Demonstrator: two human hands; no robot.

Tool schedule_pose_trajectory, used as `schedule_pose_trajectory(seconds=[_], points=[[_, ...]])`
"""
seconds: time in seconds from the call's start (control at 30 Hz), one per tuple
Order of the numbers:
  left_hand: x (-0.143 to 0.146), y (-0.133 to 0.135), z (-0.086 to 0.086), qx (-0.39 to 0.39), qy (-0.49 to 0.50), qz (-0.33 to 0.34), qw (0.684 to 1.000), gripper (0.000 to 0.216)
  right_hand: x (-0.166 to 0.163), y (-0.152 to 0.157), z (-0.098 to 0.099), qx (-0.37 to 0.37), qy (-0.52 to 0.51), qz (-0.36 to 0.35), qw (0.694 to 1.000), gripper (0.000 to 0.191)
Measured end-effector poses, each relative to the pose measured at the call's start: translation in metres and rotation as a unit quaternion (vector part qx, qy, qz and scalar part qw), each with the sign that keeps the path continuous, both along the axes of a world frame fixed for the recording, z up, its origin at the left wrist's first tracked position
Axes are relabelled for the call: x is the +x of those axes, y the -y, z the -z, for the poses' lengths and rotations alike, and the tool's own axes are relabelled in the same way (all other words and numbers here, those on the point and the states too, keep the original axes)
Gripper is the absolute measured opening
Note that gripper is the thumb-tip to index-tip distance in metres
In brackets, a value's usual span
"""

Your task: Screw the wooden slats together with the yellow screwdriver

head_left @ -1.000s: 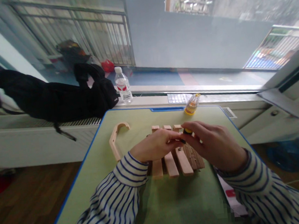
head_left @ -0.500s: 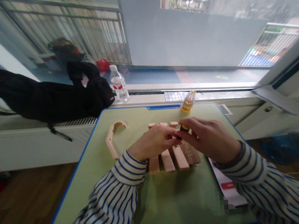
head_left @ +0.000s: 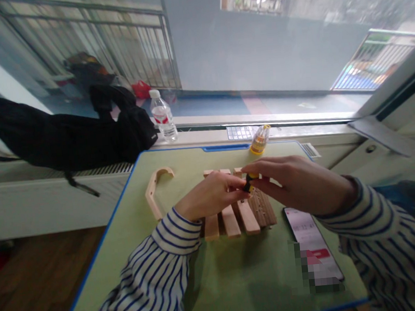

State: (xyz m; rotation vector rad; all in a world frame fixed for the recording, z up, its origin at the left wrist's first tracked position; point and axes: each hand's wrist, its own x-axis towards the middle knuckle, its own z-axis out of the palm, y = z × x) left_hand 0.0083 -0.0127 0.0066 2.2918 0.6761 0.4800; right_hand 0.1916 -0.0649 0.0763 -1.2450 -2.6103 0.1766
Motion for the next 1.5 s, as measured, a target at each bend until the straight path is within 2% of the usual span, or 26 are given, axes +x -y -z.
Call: schedule_pose_trajectory(seconds=[0.83, 0.97, 1.17, 1.4, 1.5], points=[[-0.005, -0.003, 0.005, -0.033, 0.006, 0.015, 0.999, 0.022, -0.007, -0.002, 0.025, 0.076, -0.034, 0.066, 0.994, 0.027], [-0.006, -0.002, 0.002, -0.015, 0.01, 0.016, 1.0, 0.02, -0.007, 0.0, 0.024, 0.068, -0.04, 0.068, 0.995, 0.026], [-0.004, -0.001, -0.002, -0.037, 0.02, 0.002, 0.999, 0.019, -0.005, 0.001, 0.022, 0.046, -0.037, 0.067, 0.996, 0.028], [-0.003, 0.0, -0.003, -0.021, 0.013, -0.001, 1.0, 0.019, -0.006, 0.0, 0.011, 0.02, -0.027, 0.033, 0.999, 0.034], [-0.003, -0.001, -0.003, -0.021, 0.013, 0.001, 1.0, 0.02, -0.007, -0.002, 0.007, 0.011, -0.013, 0.017, 1.0, 0.026]])
